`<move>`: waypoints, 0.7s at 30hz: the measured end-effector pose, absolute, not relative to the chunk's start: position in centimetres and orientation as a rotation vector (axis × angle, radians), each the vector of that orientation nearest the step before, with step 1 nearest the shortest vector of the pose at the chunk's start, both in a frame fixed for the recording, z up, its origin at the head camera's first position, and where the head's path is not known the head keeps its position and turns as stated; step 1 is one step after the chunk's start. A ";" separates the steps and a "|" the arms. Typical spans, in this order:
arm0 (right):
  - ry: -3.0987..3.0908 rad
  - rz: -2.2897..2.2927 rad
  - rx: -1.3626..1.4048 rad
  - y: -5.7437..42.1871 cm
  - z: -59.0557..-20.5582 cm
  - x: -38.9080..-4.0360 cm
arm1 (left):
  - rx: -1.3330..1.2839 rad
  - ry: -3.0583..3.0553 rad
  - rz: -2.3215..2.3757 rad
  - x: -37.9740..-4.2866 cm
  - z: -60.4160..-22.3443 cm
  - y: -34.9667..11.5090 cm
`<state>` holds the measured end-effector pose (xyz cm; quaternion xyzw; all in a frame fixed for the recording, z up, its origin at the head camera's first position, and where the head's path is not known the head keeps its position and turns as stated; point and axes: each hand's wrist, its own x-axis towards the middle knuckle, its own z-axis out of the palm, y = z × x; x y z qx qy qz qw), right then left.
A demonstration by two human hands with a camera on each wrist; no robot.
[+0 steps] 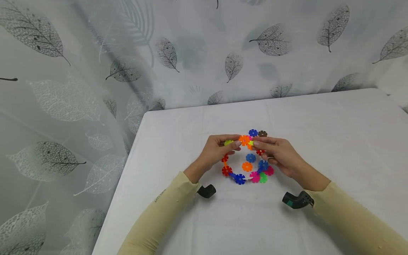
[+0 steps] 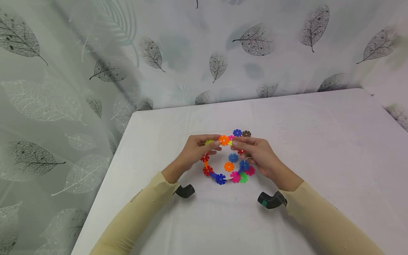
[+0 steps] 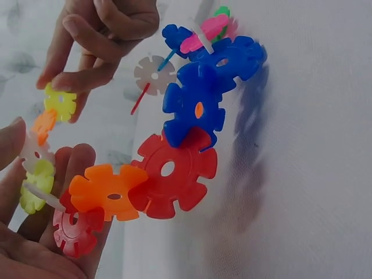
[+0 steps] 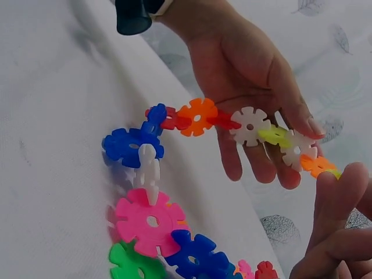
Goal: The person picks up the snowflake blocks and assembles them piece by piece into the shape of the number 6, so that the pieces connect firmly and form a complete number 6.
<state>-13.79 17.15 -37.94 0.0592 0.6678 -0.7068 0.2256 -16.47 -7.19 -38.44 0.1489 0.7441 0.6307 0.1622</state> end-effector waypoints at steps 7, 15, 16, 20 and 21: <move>1.825 -1.958 0.151 17.3 -38.0 -13.8 | 0.401 2.156 1.719 -16.3 -38.3 -6.9; 1.812 -1.986 0.206 17.0 -38.0 -13.8 | 0.377 2.109 1.789 -16.0 -38.6 -6.7; 1.814 -1.985 0.209 17.0 -37.9 -13.8 | 0.382 2.105 1.797 -16.0 -38.6 -6.6; 1.849 -1.965 0.208 17.0 -37.7 -13.8 | 0.422 2.137 1.776 -16.0 -38.6 -6.6; 1.855 -1.961 0.208 17.0 -37.7 -13.8 | 0.430 2.149 1.766 -16.0 -38.6 -6.6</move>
